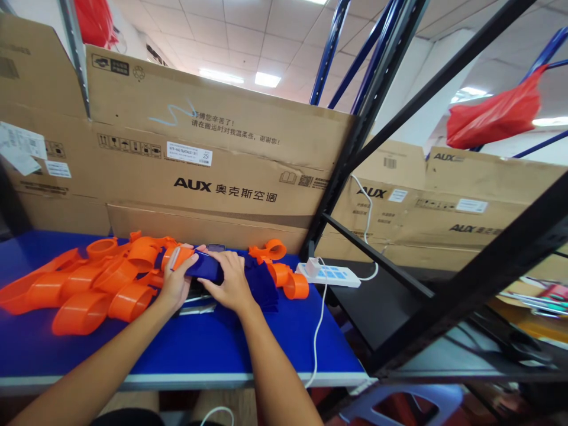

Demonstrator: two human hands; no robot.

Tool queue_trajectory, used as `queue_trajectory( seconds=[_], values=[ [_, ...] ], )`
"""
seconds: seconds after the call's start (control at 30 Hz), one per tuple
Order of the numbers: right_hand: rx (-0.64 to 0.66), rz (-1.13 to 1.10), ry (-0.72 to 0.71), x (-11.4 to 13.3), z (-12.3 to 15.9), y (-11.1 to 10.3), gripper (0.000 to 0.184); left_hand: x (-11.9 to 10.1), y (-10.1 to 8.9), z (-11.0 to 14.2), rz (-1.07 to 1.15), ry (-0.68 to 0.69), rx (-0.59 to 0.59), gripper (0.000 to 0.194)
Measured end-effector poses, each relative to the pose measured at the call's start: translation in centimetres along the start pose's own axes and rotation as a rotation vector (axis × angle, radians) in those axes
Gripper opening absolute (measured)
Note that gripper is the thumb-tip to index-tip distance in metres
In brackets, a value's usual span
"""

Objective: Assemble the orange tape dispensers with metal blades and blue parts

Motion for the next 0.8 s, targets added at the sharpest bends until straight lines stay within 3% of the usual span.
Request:
queue_trajectory(
  seconds=[0.4, 0.8],
  values=[
    [-0.003, -0.019, 0.036, 0.45, -0.09, 0.06, 0.064, 0.47, -0.59, 0.00, -0.026, 0.058, -0.058, 0.039],
    [-0.046, -0.042, 0.001, 0.59, -0.20, -0.17, 0.058, -0.05, 0.21, 0.55, 0.040, 0.005, -0.002, 0.045]
  ],
)
Point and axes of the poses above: each hand's wrist, its own z-axis away from the middle knuckle, its own y-axis out of the palm, x = y × z, the point moved 1 cm from there along -z, towards the middle knuckle, and after that the axes turned 3 degrees about -y, right-handed, at the moved point
